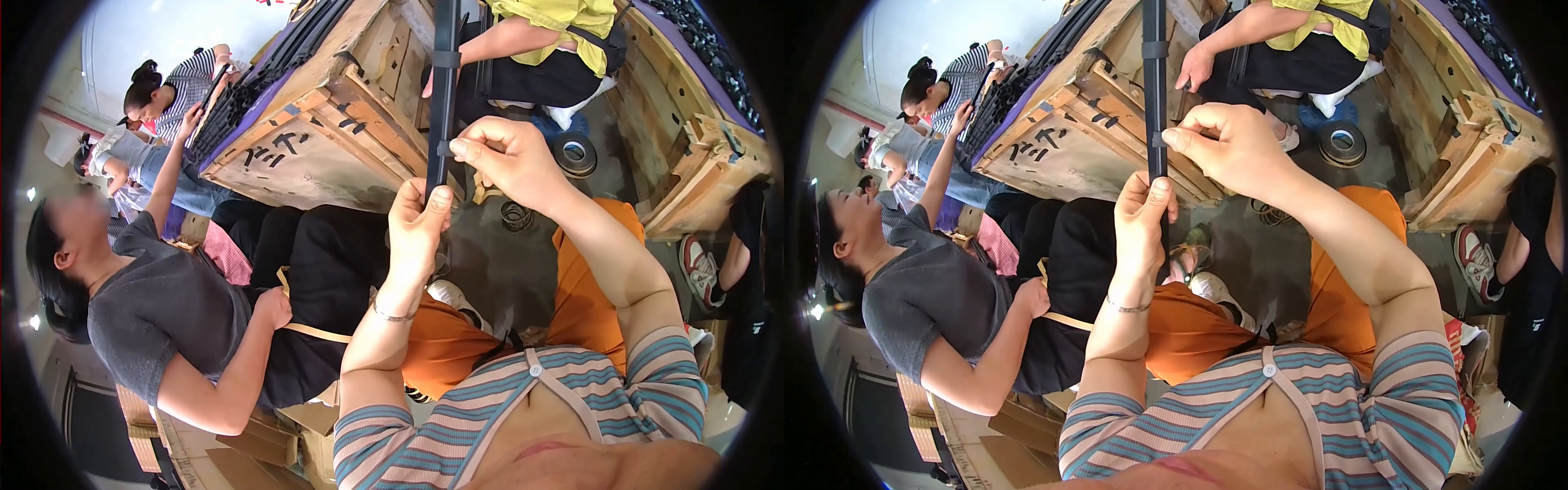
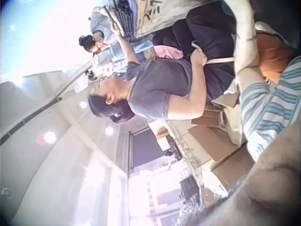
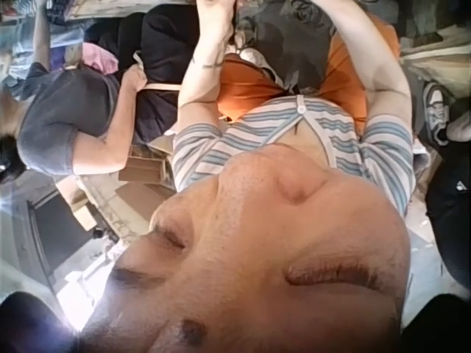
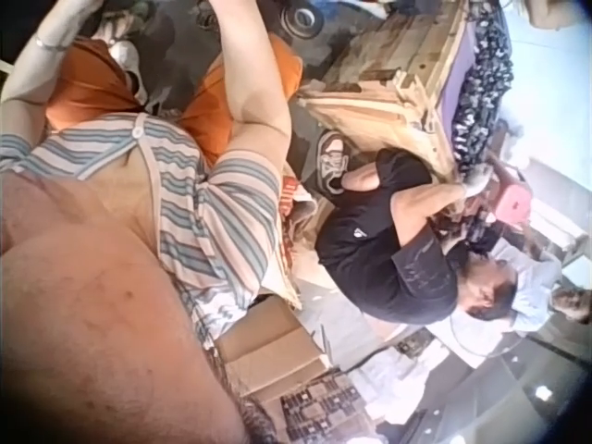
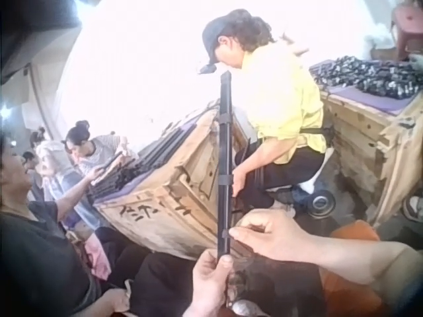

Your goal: Manually wrap yellow tape or straps around long black rods for assembly.

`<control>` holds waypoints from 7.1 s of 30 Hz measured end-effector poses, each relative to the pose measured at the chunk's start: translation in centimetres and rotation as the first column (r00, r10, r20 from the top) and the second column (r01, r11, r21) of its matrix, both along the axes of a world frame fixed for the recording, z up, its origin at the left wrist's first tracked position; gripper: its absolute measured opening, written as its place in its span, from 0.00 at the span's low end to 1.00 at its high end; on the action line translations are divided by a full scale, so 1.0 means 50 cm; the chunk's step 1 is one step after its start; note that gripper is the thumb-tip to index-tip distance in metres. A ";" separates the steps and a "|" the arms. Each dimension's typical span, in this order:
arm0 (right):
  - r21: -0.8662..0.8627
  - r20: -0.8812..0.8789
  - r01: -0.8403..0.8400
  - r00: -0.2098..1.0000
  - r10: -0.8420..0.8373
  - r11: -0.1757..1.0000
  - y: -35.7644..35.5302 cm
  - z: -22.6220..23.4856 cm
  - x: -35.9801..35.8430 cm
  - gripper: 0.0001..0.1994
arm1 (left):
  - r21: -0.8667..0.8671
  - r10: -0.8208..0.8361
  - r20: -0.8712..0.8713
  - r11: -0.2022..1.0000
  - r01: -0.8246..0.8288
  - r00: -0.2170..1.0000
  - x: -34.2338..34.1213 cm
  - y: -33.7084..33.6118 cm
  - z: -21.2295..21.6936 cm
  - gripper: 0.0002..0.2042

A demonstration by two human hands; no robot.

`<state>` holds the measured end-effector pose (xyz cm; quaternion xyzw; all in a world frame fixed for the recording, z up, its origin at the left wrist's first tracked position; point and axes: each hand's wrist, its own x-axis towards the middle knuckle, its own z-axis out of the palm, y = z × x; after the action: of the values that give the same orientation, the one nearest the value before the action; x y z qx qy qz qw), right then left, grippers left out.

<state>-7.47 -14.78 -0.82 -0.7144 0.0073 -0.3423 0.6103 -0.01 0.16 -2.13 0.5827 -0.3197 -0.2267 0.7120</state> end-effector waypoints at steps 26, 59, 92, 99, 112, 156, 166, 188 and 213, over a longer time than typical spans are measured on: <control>-0.033 0.016 0.051 0.999 -0.051 0.998 -0.004 0.016 -0.017 0.08 | 0.021 -0.214 -0.066 0.976 0.216 0.975 0.008 0.028 0.035 0.12; -0.088 -0.045 0.010 0.999 -0.014 0.996 -0.009 0.017 -0.038 0.09 | -0.120 -0.250 -0.035 0.962 0.244 0.968 0.037 0.052 0.043 0.18; -0.107 0.134 -0.213 0.965 0.226 0.971 0.012 0.003 0.001 0.06 | -0.629 -0.845 -0.419 0.534 0.566 0.332 0.040 0.042 0.021 0.18; -0.042 -0.093 -0.288 0.954 0.284 0.957 0.027 0.032 -0.014 0.05 | -0.529 -0.789 -0.431 0.614 0.586 0.438 0.030 0.038 0.018 0.18; 0.150 -0.033 -0.318 0.945 0.327 0.936 0.047 0.033 -0.009 0.05 | -0.635 -0.863 -0.440 0.496 0.592 0.250 0.020 0.030 0.019 0.19; 0.583 -0.201 -0.424 0.751 0.629 0.693 -0.003 -0.024 0.024 0.10 | -0.471 -0.691 -0.436 0.721 0.509 0.576 -0.003 0.024 0.041 0.18; 0.484 -0.343 -0.383 0.744 0.573 0.787 0.078 -0.108 0.005 0.14 | -0.246 -0.066 0.040 0.967 0.074 0.997 0.040 0.000 -0.010 0.12; 0.617 -0.036 -0.047 0.995 0.088 0.785 0.081 -0.070 0.032 0.14 | -0.102 -0.130 0.098 0.985 0.140 0.987 -0.005 -0.047 -0.001 0.17; 0.315 -0.261 -0.547 0.736 0.625 0.776 -0.002 -0.022 -0.023 0.11 | -0.117 -0.207 -0.117 0.974 0.193 0.971 0.037 -0.011 0.011 0.06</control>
<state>-8.61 -14.88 -1.94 -0.6578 -0.0734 0.0048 0.7496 1.82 -0.38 -1.56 0.4935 -0.3417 -0.3175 0.7341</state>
